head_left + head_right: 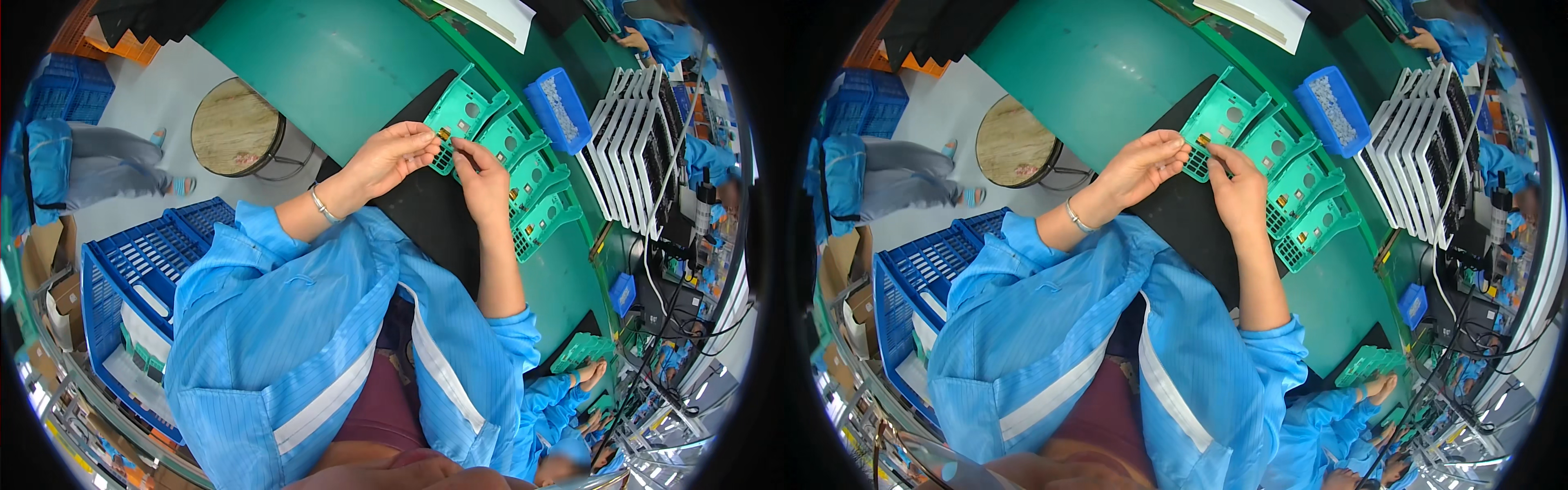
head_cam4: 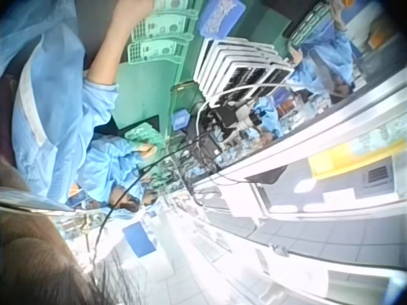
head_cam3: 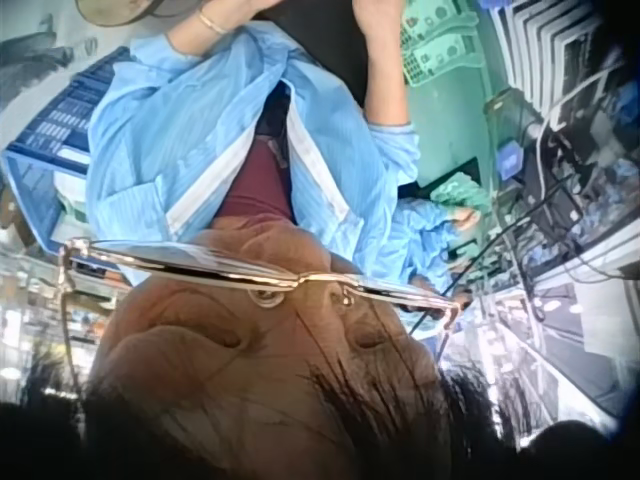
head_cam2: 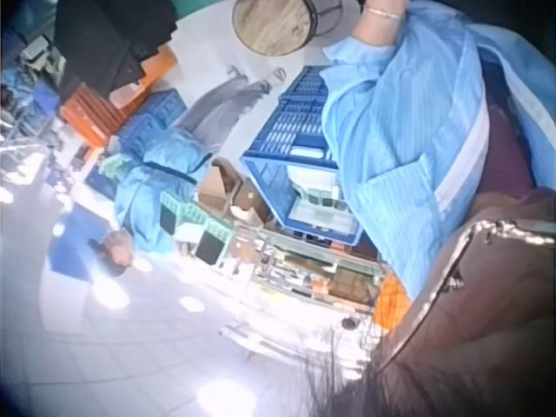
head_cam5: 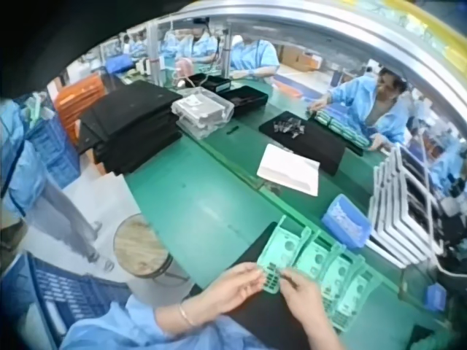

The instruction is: Assembling small electronic components into green plastic housings on an industrial production line.

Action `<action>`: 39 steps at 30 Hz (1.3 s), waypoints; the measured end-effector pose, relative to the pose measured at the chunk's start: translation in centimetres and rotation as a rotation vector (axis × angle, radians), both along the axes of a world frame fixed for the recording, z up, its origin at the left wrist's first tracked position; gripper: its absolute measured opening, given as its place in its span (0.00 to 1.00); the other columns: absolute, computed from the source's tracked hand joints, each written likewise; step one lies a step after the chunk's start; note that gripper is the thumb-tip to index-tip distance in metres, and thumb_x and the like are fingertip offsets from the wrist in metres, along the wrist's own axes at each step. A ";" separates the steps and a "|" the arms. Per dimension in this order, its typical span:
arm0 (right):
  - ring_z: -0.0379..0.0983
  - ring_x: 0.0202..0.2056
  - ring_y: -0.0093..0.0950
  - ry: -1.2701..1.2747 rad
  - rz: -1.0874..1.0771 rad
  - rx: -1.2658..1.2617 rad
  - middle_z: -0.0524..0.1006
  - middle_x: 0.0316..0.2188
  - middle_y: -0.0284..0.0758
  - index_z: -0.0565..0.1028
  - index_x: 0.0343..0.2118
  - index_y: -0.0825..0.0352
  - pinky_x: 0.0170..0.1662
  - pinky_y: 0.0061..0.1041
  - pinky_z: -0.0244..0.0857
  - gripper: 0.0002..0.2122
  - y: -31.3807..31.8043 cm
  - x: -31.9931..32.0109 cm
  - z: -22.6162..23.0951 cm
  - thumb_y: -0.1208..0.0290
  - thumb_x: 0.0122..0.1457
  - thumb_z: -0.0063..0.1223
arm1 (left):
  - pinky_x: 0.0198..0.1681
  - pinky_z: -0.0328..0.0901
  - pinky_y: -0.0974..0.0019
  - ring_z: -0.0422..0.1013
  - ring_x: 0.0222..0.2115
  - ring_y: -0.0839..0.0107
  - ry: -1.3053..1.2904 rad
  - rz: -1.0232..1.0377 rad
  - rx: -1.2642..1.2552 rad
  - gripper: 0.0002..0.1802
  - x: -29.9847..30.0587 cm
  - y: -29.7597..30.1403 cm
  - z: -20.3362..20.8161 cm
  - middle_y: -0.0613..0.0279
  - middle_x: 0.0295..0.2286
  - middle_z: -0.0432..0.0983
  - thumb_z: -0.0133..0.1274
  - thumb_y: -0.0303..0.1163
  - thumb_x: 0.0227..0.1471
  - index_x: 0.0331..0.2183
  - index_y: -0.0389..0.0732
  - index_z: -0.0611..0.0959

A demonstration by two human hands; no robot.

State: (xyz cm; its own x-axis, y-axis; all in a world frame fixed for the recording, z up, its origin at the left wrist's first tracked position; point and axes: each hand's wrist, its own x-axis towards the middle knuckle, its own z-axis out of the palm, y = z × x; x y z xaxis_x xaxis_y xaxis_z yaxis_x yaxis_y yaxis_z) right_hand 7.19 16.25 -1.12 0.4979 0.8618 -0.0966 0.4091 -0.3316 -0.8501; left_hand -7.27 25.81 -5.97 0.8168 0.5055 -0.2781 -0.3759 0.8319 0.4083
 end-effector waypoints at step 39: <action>0.75 0.25 0.31 -0.154 -0.096 -0.263 0.78 0.22 0.39 0.79 0.29 0.67 0.32 0.26 0.66 0.11 8.4 0.3 -0.9 0.65 0.49 0.54 | 0.28 0.62 0.76 0.66 0.22 0.81 0.220 0.088 0.097 0.16 -2.0 2.2 -0.9 0.70 0.23 0.70 0.43 0.43 0.59 0.34 0.40 0.76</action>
